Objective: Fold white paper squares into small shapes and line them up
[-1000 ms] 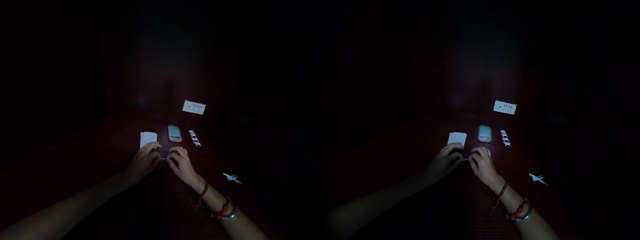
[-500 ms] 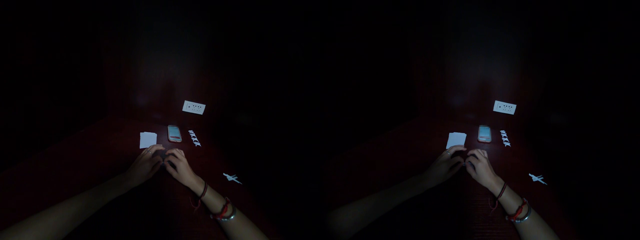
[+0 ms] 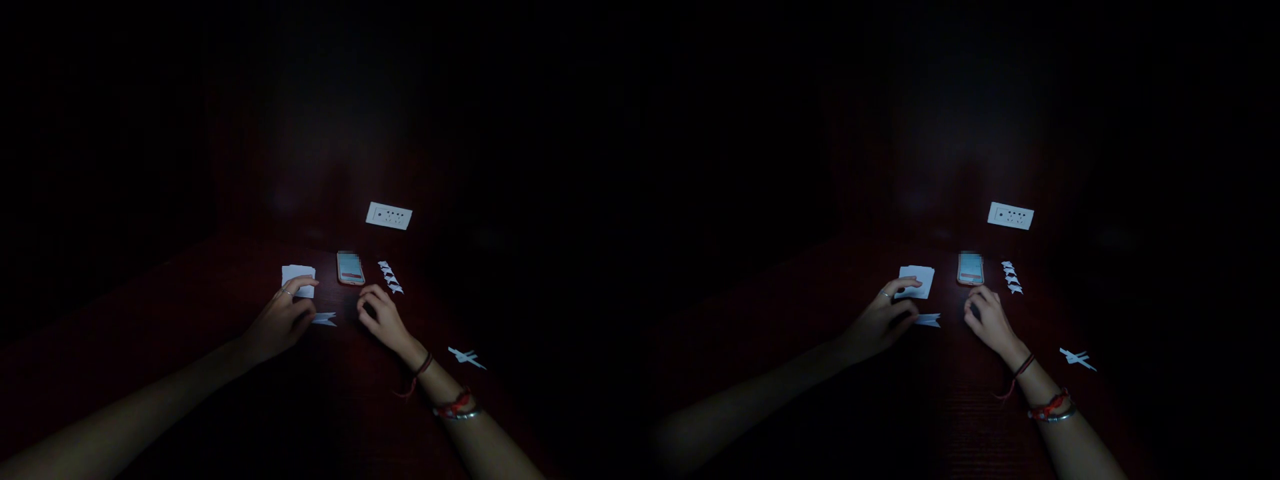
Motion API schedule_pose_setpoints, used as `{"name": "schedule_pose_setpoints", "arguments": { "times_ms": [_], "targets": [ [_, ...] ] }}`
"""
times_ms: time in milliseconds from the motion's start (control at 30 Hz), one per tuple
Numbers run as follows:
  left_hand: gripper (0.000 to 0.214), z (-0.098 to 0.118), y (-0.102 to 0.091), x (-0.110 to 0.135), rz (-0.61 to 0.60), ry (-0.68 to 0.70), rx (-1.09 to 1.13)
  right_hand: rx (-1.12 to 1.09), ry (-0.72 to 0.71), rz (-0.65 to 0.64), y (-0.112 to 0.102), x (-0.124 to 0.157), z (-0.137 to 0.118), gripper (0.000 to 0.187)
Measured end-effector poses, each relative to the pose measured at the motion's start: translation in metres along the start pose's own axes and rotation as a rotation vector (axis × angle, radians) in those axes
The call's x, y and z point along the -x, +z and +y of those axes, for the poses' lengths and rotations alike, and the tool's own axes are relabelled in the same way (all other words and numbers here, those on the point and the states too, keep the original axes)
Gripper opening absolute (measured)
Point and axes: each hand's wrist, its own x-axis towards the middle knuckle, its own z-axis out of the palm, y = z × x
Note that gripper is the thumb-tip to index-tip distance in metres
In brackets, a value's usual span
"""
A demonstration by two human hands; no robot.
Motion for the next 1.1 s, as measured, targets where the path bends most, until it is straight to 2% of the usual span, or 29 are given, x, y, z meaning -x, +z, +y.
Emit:
{"name": "schedule_pose_setpoints", "arguments": {
  "times_ms": [133,233,367,600,800,933,1100],
  "targets": [
    [0.010,-0.002,0.011,-0.002,0.017,0.018,0.004,-0.015,-0.049,-0.004,0.001,-0.001,-0.011,0.011],
    [0.011,0.003,0.011,-0.009,-0.016,0.030,0.005,-0.013,-0.120,-0.084,0.002,-0.004,-0.026,0.017],
    [0.011,0.010,0.007,-0.014,-0.023,0.071,0.000,0.009,-0.143,-0.106,0.004,-0.007,-0.037,0.009],
    [0.010,0.004,0.018,-0.011,0.094,0.044,0.028,-0.070,-0.081,-0.031,0.005,-0.005,-0.038,0.009],
    [0.012,0.005,0.016,-0.011,0.075,0.086,0.025,-0.080,-0.111,-0.012,0.005,-0.005,-0.038,0.012],
    [0.011,0.006,0.016,-0.011,0.047,0.114,0.022,-0.044,-0.148,-0.055,0.005,-0.007,-0.042,0.011],
    [0.010,0.010,0.012,-0.014,0.033,0.066,0.028,-0.045,-0.151,-0.081,0.004,-0.007,-0.044,0.010]
  ]
}}
